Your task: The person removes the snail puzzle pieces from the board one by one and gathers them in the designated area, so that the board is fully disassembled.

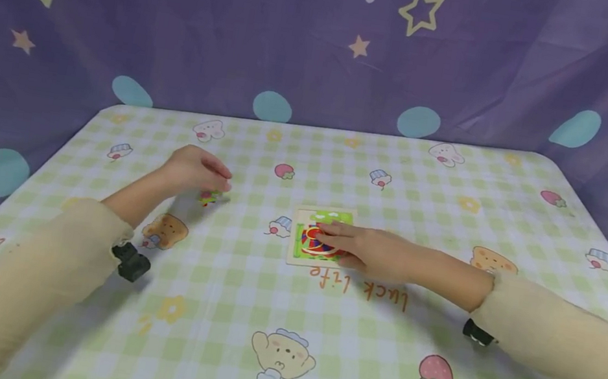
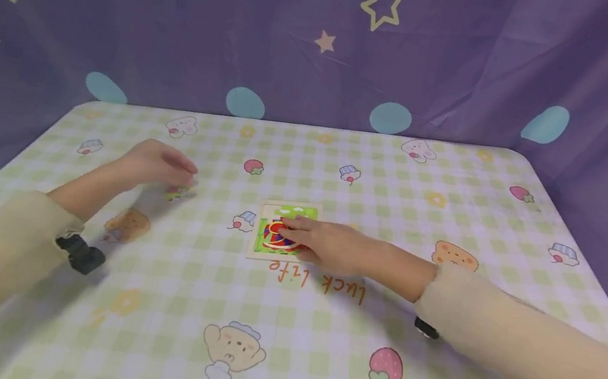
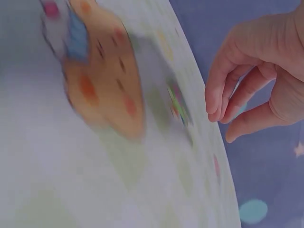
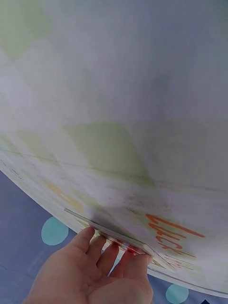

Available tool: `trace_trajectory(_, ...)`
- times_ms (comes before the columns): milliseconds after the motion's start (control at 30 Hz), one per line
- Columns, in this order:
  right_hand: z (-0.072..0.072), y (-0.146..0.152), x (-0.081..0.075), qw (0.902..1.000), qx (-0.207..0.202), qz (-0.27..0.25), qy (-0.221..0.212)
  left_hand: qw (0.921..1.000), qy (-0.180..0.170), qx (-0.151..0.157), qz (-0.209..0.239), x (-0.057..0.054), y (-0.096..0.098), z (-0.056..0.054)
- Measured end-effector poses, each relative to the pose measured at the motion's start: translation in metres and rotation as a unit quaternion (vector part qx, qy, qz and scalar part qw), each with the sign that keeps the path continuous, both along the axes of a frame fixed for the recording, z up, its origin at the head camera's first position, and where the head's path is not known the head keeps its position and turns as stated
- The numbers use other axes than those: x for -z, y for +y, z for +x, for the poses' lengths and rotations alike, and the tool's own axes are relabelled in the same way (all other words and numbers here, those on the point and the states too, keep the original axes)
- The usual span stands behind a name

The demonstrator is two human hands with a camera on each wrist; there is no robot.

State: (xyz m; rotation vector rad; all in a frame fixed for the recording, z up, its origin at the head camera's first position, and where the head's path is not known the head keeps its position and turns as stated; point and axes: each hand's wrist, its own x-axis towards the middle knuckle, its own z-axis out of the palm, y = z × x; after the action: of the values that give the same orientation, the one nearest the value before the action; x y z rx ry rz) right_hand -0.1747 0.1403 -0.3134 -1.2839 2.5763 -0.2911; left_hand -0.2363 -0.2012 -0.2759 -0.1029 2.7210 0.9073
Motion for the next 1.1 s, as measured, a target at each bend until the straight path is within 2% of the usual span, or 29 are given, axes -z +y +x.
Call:
trace_trajectory(200, 0.002, 0.006, 0.002, 0.9999, -0.004, -0.002, 0.011, 0.9986, -0.001, 0.043, 0.03, 0.002, 0.04, 0.002)
trace_trajectory(433, 0.003, 0.007, 0.005, 0.9996, -0.014, -0.017, 0.02, 0.9911, -0.017, 0.103, 0.082, 0.009, 0.083, 0.005)
trace_trajectory(567, 0.003, 0.007, 0.005, 0.9994, -0.016, -0.017, 0.024, 0.9881, -0.015, 0.138, 0.067, 0.013, 0.101, 0.009)
trace_trajectory(667, 0.002, 0.007, 0.005, 0.9994, -0.016, -0.019, 0.023, 0.9867, -0.018, 0.153, 0.052, 0.016, 0.111, 0.012)
trace_trajectory(833, 0.002, 0.007, 0.005, 0.9993, -0.017, -0.022, 0.023, 0.9865, -0.026, 0.153, 0.053, 0.021, 0.12, 0.015)
trace_trajectory(1100, 0.003, 0.006, 0.003, 0.9997, -0.013, -0.016, 0.012, 0.9889, -0.06, 0.106, 0.085, 0.022, 0.123, 0.012)
